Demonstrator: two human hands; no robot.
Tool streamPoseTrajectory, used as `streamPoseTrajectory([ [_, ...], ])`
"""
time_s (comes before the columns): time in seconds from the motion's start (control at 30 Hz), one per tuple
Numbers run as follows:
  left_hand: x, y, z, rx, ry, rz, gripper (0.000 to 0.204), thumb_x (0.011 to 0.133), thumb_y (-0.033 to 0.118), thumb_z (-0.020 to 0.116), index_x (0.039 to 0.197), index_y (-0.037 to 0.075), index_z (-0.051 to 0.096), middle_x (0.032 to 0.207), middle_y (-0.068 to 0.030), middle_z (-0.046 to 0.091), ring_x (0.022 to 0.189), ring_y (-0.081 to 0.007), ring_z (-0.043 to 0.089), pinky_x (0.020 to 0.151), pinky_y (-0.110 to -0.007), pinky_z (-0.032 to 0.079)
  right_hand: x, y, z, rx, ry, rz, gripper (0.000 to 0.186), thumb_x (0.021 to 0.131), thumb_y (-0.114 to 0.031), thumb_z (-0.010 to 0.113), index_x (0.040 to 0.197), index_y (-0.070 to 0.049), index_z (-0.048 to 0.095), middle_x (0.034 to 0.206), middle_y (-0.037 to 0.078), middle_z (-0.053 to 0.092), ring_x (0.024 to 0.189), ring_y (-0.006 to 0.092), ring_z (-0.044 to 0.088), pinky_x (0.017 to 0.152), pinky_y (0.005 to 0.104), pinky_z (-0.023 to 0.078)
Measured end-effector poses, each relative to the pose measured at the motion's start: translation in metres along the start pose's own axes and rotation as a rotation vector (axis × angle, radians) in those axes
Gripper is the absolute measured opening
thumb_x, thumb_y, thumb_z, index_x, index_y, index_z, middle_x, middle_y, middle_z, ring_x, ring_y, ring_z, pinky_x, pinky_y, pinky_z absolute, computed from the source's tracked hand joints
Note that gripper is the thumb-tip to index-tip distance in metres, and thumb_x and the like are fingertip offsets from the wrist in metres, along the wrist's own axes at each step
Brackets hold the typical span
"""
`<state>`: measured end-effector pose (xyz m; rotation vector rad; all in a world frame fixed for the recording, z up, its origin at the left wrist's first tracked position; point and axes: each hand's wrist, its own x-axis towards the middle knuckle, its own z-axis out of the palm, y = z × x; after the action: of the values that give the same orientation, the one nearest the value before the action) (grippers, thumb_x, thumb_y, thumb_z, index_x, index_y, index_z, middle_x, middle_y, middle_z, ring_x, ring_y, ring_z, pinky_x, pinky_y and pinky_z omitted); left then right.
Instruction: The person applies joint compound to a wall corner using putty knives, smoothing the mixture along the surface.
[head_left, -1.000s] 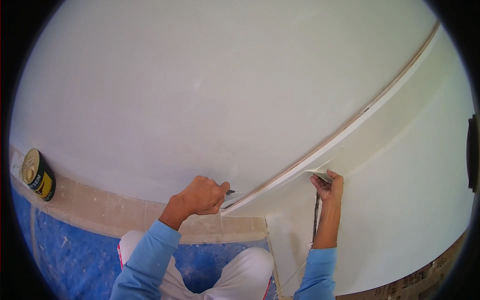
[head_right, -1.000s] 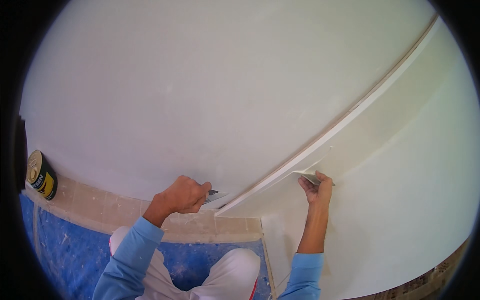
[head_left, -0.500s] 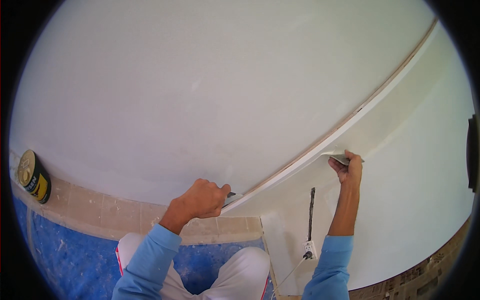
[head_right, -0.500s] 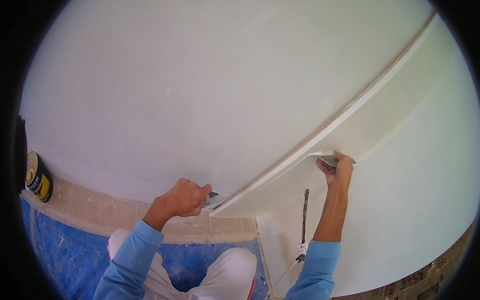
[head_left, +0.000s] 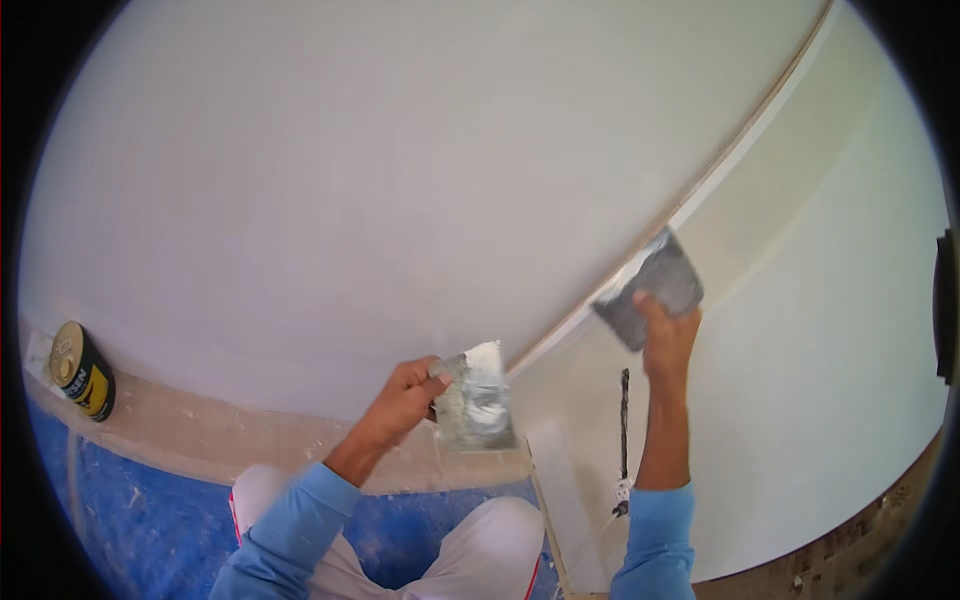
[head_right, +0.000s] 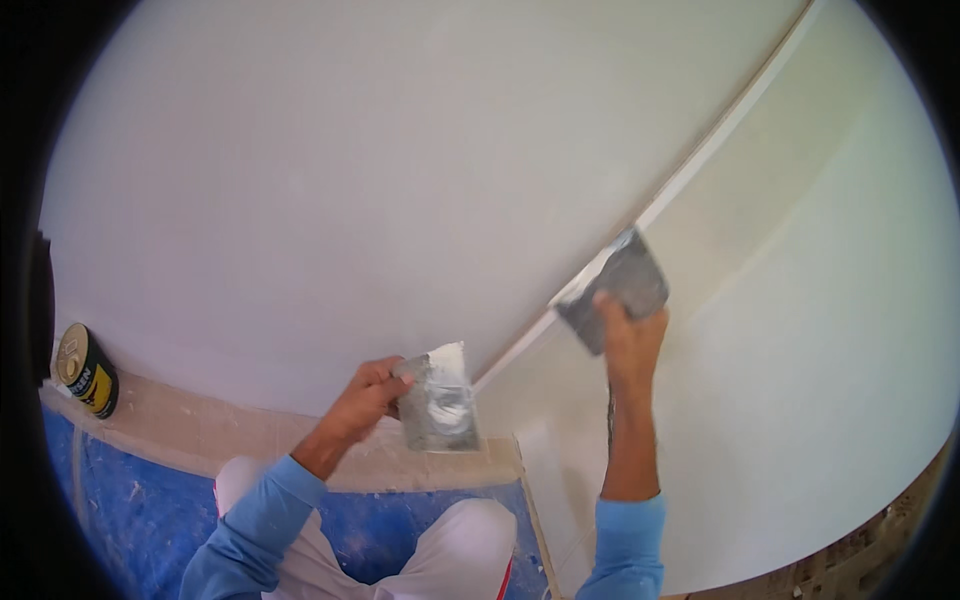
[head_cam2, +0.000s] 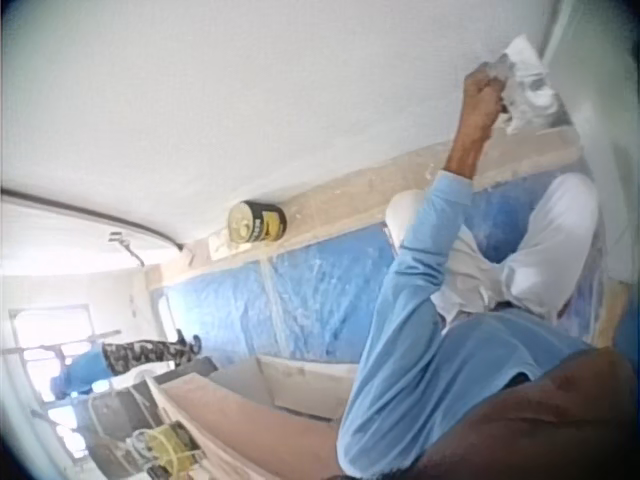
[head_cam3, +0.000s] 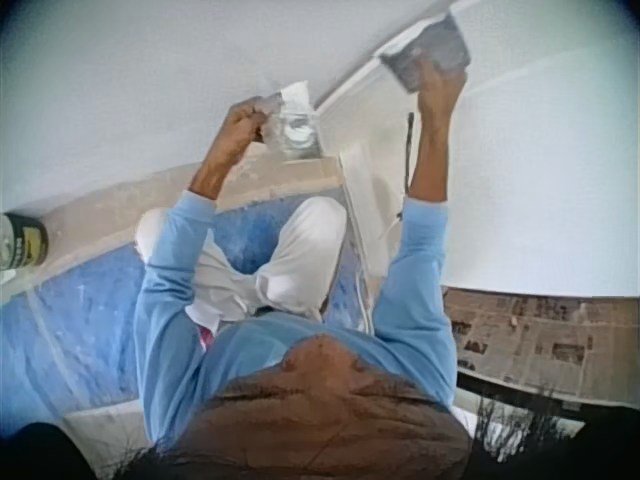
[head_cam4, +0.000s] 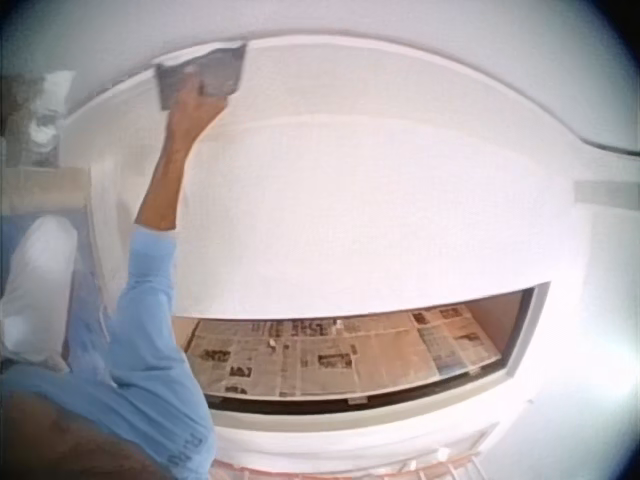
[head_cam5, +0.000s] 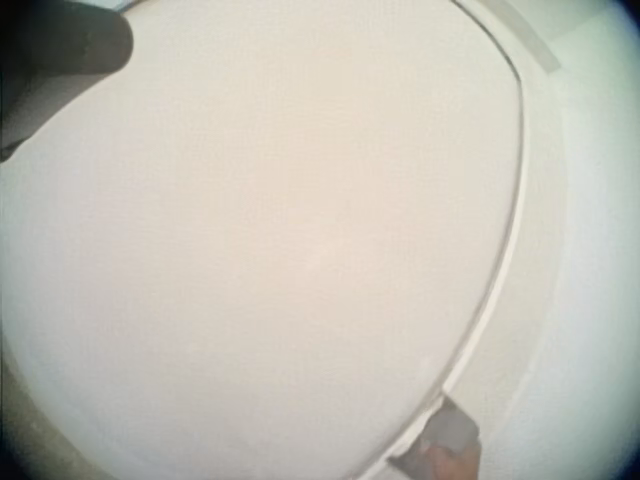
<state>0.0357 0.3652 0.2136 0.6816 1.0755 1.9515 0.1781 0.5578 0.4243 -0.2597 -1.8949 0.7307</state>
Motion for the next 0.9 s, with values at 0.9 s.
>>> streamPoseTrajectory([
  [0.9,-0.016,-0.025,0.027,0.881,-0.311,0.655,0.050,0.084,-0.007,0.054,0.131,0.010,0.056,0.125,-0.0158,0.063,0.093,-0.0327,0.069,0.079,-0.036,0.057,-0.205,0.121,-0.003,1.136,0.076,1.066,0.046,0.077,0.005,0.062,0.122,-0.001,0.056,0.112,0.016,0.064,0.107,0.0347,0.063,0.095,0.0503,0.051],
])
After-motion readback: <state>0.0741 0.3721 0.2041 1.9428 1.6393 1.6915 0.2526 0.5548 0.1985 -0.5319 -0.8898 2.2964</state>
